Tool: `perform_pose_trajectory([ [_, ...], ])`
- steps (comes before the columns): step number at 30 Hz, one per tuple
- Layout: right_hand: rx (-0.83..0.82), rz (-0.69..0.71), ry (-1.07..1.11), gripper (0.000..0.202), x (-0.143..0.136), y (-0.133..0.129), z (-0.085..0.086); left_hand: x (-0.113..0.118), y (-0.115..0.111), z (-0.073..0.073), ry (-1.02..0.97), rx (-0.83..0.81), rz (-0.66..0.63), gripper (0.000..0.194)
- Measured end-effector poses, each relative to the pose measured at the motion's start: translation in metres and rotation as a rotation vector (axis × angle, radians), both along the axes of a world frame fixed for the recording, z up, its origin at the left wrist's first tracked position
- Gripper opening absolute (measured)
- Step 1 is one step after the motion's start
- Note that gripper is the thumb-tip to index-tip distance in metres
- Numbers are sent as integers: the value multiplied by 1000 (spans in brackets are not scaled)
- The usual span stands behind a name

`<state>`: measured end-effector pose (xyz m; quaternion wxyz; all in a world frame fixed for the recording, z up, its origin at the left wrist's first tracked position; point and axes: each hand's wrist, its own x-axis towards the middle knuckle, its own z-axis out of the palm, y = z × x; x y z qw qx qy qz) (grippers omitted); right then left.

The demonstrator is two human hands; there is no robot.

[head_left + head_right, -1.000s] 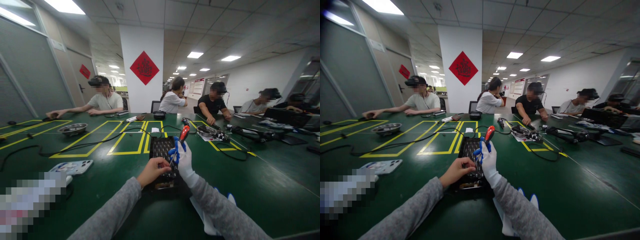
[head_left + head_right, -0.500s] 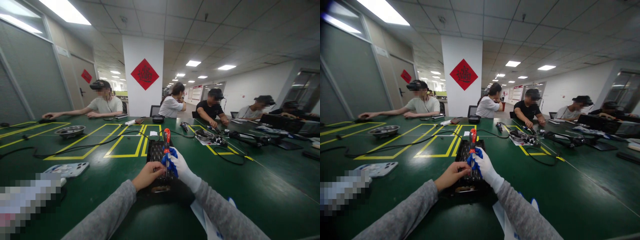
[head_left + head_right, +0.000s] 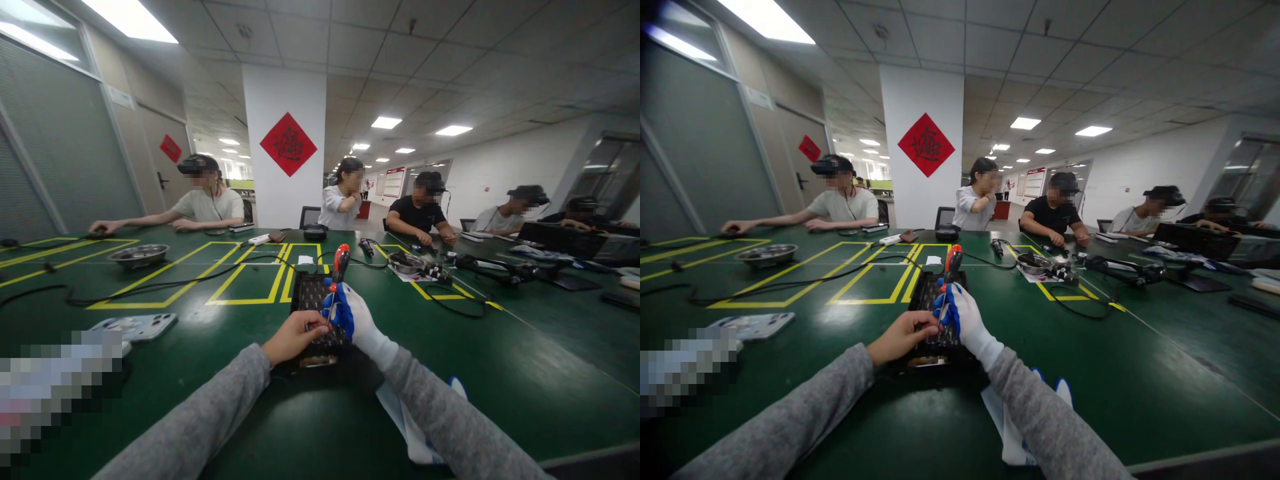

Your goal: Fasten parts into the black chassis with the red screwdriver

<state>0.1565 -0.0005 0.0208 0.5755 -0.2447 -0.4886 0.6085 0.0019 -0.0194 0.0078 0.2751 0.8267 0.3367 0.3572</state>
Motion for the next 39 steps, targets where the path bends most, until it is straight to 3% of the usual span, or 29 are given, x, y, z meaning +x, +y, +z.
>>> perform_pose_trajectory([
  [22,110,-78,-51,34,3,-10,-1,2,-1,-6,6,-34,70,25],
  [29,49,-18,-13,38,4,-10,-2,2,-4,0,34,22,-25,24],
  [35,100,-76,-12,36,2,-12,-1,3,-2,-5,50,15,60,25],
  [39,77,-82,-51,38,1,-15,1,1,-2,-5,18,5,13,24],
])
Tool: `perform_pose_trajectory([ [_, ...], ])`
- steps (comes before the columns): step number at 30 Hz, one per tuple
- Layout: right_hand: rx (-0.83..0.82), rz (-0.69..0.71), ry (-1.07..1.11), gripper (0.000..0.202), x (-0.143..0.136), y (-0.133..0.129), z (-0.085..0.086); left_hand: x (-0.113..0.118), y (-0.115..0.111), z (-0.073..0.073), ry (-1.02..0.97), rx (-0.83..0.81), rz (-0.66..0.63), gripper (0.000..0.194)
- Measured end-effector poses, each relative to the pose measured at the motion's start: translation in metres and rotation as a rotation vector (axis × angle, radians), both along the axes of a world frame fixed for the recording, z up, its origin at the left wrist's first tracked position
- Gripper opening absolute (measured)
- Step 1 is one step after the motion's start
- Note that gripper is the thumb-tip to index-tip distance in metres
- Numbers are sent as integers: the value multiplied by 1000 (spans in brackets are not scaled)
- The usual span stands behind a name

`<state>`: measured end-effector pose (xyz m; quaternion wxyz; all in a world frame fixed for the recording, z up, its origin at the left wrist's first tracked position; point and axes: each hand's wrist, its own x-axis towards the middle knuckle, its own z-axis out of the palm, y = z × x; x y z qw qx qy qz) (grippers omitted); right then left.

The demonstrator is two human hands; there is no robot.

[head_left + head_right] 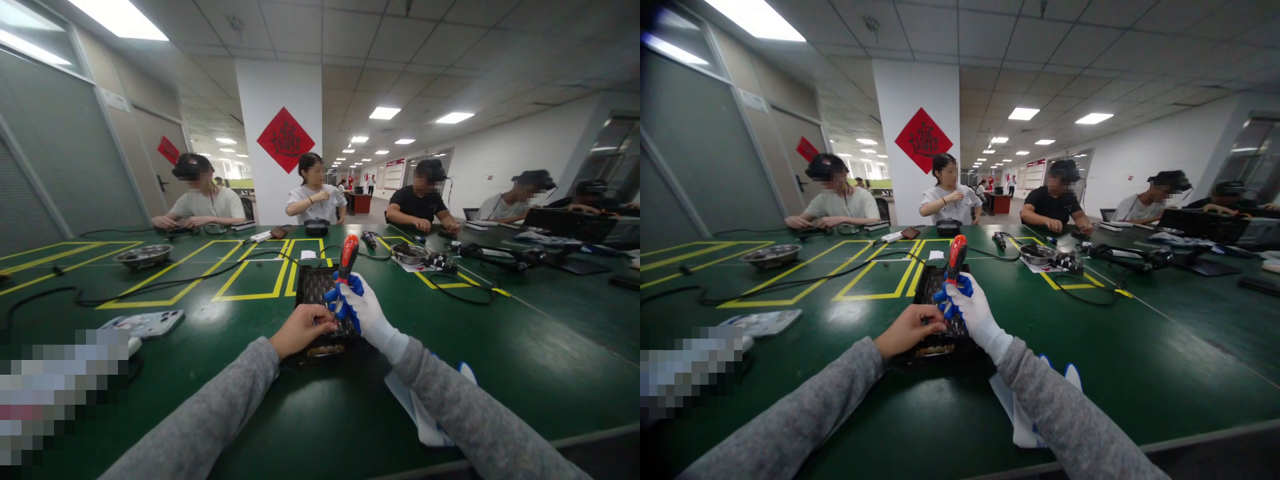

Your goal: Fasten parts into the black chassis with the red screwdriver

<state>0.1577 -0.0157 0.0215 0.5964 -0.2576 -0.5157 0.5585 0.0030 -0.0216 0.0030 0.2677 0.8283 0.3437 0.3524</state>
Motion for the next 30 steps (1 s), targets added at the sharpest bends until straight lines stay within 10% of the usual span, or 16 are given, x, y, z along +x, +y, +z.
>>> perform_pose_trajectory([
  [30,34,42,-96,39,1,5,-7,-3,4,-4,21,39,-20,22],
])
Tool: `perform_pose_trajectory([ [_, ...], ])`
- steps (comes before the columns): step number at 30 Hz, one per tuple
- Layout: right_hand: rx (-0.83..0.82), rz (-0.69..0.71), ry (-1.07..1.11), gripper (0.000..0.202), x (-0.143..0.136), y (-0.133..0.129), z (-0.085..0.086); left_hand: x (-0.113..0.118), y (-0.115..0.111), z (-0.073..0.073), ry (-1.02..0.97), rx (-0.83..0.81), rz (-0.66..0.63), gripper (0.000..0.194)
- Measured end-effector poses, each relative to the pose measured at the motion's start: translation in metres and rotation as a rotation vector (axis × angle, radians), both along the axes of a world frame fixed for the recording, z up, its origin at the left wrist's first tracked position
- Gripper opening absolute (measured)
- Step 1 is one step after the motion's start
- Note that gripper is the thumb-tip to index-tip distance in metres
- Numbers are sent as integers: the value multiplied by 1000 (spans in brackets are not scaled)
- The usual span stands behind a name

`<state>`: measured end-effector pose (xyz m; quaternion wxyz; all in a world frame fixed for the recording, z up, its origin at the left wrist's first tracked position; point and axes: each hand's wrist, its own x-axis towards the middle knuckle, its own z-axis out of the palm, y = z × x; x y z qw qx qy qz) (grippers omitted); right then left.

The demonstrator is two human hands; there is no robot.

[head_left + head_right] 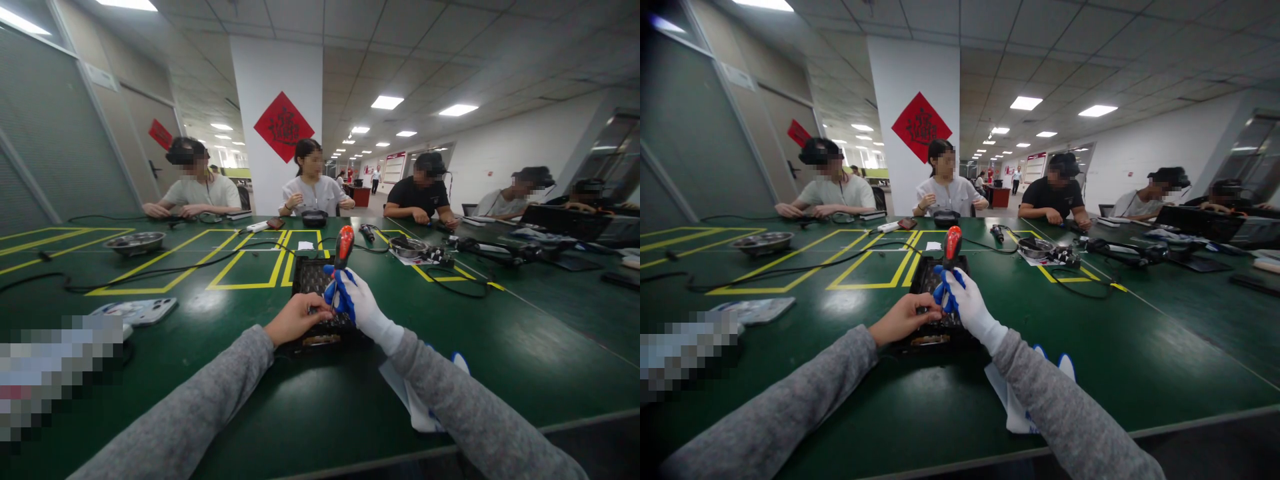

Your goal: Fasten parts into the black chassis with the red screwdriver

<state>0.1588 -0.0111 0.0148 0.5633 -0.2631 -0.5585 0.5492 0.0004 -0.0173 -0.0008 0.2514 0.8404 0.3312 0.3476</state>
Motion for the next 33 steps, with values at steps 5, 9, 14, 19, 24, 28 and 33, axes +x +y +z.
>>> perform_pose_trajectory([
  [5,-7,21,67,38,1,1,0,1,0,1,3,-7,-21,24],
  [9,-16,33,77,36,0,-1,2,2,0,1,-11,-19,34,26],
  [14,-55,26,56,39,-1,-3,5,1,-2,4,6,-27,-72,24],
  [19,-34,13,65,35,0,-3,4,3,-4,5,-19,-24,18,23],
  [24,-31,29,65,40,0,-3,4,2,-2,3,-36,-8,14,21],
  [28,-33,16,40,40,0,-3,3,1,-1,4,-7,19,-85,20],
  [33,-9,10,68,39,0,-4,3,2,-1,3,-1,42,-6,22],
])
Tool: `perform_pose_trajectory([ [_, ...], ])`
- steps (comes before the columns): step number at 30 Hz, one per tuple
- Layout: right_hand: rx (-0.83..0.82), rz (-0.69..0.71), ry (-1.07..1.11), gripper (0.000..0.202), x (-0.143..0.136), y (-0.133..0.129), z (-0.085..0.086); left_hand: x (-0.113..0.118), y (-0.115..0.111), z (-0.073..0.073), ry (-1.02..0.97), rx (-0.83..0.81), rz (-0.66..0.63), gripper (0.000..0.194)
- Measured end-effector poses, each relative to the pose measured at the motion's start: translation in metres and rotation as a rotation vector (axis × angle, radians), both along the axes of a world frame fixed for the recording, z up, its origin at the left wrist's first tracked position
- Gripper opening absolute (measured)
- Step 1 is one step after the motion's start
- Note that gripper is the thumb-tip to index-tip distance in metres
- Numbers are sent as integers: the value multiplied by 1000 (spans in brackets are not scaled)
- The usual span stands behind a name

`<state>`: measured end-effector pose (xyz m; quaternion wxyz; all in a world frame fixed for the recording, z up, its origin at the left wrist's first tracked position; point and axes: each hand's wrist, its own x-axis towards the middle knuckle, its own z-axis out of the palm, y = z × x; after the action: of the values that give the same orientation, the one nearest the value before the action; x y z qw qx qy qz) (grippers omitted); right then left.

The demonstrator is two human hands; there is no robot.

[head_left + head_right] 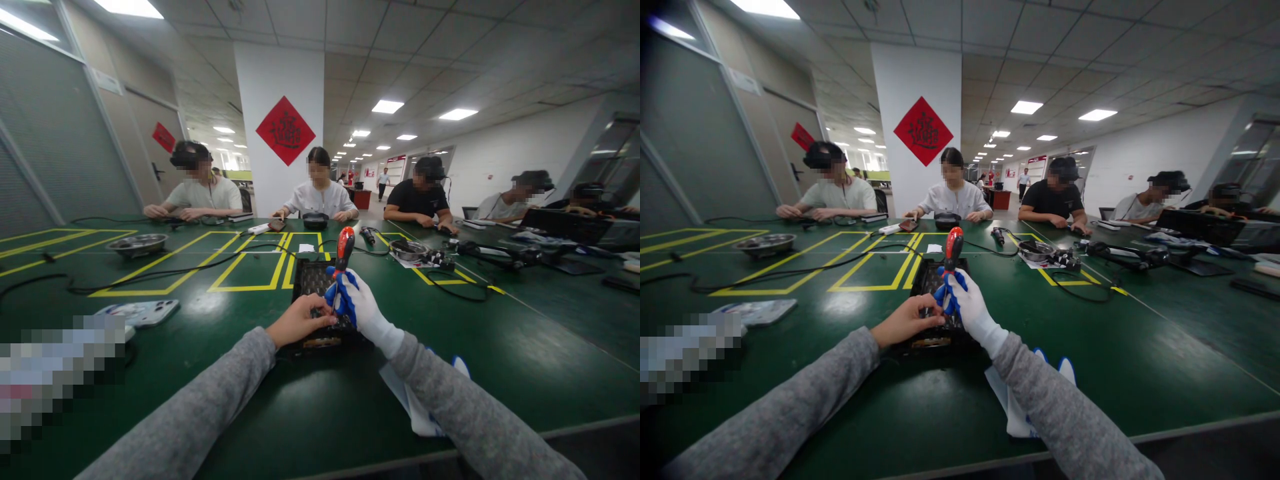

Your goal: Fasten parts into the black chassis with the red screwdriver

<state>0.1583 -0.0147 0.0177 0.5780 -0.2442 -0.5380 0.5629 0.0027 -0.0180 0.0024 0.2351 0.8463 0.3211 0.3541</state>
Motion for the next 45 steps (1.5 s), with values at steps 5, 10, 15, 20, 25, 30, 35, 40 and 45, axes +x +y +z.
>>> perform_pose_trajectory([
  [5,-28,-8,-29,39,0,-2,2,0,-1,1,13,33,1,19],
  [10,1,-7,-38,37,1,-1,0,0,-2,3,49,31,-47,20],
  [15,26,-24,-55,34,0,0,0,1,-3,4,34,28,5,20],
  [20,15,-21,-67,40,0,0,0,-1,-4,8,42,5,-136,25],
  [25,59,-53,-72,34,1,-3,0,1,-3,4,33,9,-10,22],
  [30,44,-41,-63,35,2,-2,-1,0,-1,-1,-17,-41,44,21],
  [35,29,1,-52,35,1,0,-1,-1,-1,3,-1,-25,-80,20],
  [40,54,-36,-37,33,0,-1,-1,0,-1,2,-13,-74,18,22],
  [45,4,-10,-40,36,-1,-2,2,0,-2,2,-8,-50,-12,21],
])
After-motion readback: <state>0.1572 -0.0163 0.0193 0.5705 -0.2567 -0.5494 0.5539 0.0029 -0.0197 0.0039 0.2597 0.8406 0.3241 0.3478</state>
